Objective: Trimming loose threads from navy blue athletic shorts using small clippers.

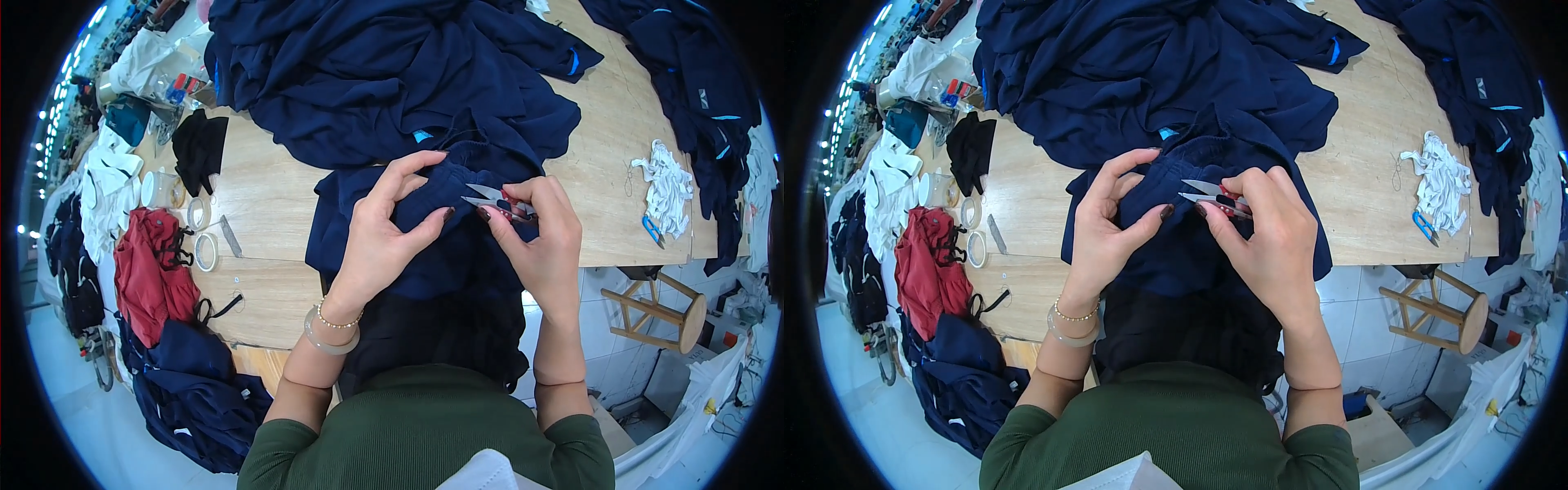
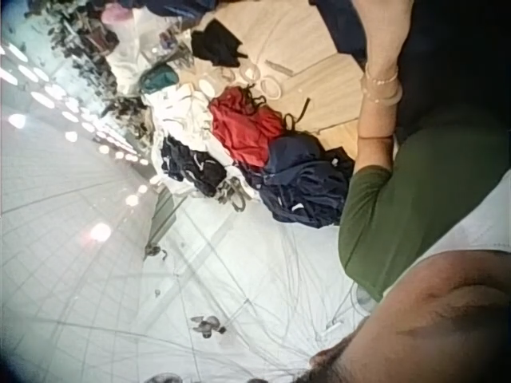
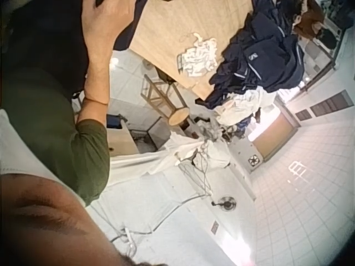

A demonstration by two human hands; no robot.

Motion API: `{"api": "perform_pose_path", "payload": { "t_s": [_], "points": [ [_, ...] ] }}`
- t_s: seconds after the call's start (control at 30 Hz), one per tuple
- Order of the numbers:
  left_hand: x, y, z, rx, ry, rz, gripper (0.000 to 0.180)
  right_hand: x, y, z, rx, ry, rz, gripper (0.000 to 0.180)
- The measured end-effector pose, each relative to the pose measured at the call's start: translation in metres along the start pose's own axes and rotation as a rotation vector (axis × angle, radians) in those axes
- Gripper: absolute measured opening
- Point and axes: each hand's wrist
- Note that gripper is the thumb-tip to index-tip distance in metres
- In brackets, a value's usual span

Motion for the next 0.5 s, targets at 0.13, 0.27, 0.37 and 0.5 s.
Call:
{"api": "perform_pose_path", "payload": {
  "t_s": [0.13,0.27,0.37,0.5],
  "points": [
    [0.004,0.000,0.000,0.021,-0.020,0.034,0.051,0.002,-0.004,0.005,0.132,0.157,-0.047,0.025],
    [0.002,0.001,-0.007,-0.063,-0.100,-0.030,0.052,0.005,-0.002,0.001,0.503,1.074,0.082,0.021],
    [0.005,-0.001,-0.012,-0.091,-0.164,-0.015,0.052,-0.002,-0.001,0.021,0.443,1.145,0.103,0.022],
    [0.001,0.000,-0.009,-0.133,-0.259,-0.024,0.051,-0.007,-0.002,0.015,0.364,0.545,-0.129,0.031]
  ]
}}
Point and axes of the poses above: each hand's wrist, its own y-axis towards the middle knuckle, its own x-axis out of the palm, z = x × y, and after that the axes turned 7 degrees about y, right-handed
